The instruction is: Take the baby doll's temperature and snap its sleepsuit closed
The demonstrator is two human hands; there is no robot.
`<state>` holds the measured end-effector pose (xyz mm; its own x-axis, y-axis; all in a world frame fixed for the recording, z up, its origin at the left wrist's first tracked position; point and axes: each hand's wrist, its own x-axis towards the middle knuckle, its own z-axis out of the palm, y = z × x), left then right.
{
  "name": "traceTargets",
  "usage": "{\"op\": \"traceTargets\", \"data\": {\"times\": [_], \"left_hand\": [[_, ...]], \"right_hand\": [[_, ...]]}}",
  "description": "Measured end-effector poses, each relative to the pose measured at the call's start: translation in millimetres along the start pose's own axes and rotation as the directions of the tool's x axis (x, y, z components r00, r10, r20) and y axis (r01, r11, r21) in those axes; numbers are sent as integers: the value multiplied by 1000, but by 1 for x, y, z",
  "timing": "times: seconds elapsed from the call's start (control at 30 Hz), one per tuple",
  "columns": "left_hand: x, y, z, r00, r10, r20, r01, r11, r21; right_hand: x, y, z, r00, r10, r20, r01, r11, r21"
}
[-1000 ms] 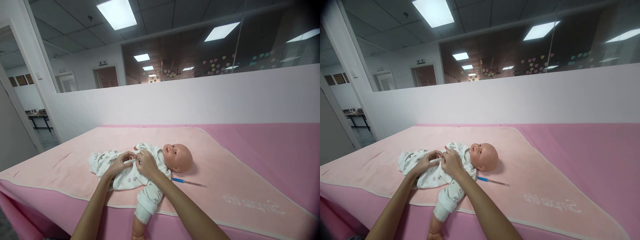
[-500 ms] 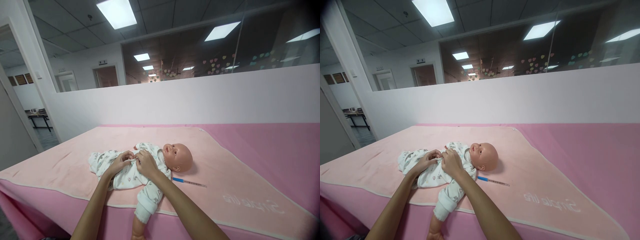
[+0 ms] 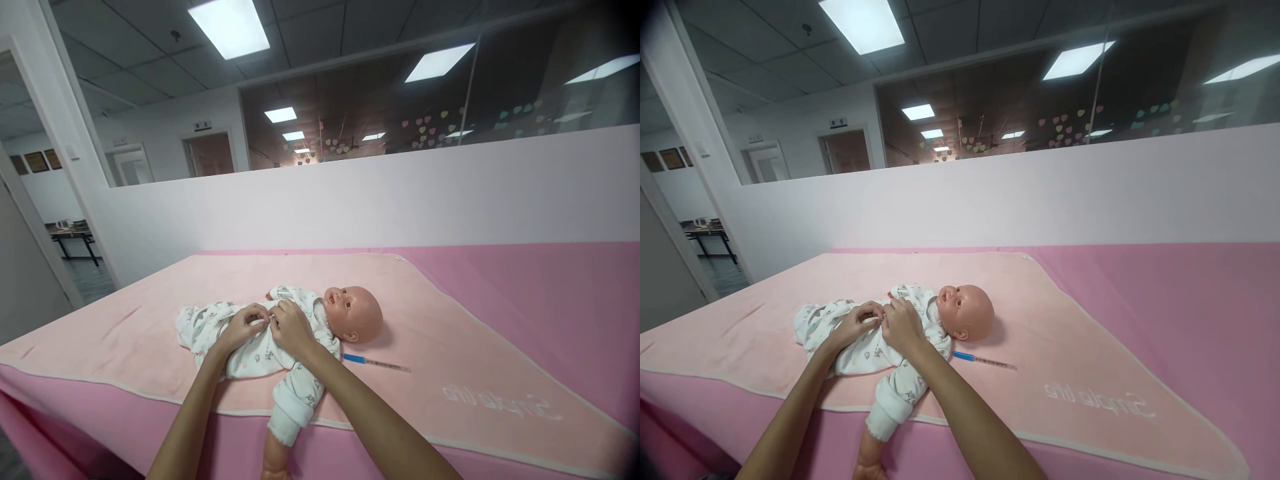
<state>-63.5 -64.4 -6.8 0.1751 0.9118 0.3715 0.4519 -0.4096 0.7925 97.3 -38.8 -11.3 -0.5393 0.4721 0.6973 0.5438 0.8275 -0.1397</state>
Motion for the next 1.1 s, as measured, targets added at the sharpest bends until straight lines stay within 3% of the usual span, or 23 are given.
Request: {"op": "traceTargets", "data": {"times": [0.2,0.37,0.5,0.6,0.67,0.83,1.0,1.1], "left_hand": [[1,-5,-1,999,-21,26,20,999,45],[-3,-2,-4,998,-38,40,38,999,-3],[-5,1,-5,996,-69,55,71,997,-42],[-6,2,-7,991,-133,28,135,985,-111],[-7,1,-8,985,-173,-8,169,972,-162],[-9,-4,-11,978,-196,-78,167,945,-280],[-8,-12,-13,972,-213,-102,149,889,-432],[-7,-11,-12,970,-227,-91,162,873,-459]], "right_hand": [[-23,-18,-19,993,-115,10,115,974,-196],[-75,-20,-79,993,-112,31,116,966,-231],[-131,11,-127,991,113,-68,-127,952,-277],[-165,46,-145,946,311,-90,-321,865,-387],[-177,64,-150,927,373,-48,-358,838,-412],[-176,61,-162,855,484,185,-428,861,-276],[-148,41,-190,796,576,188,-556,817,-150],[-112,38,-224,828,536,164,-531,844,-74]]}}
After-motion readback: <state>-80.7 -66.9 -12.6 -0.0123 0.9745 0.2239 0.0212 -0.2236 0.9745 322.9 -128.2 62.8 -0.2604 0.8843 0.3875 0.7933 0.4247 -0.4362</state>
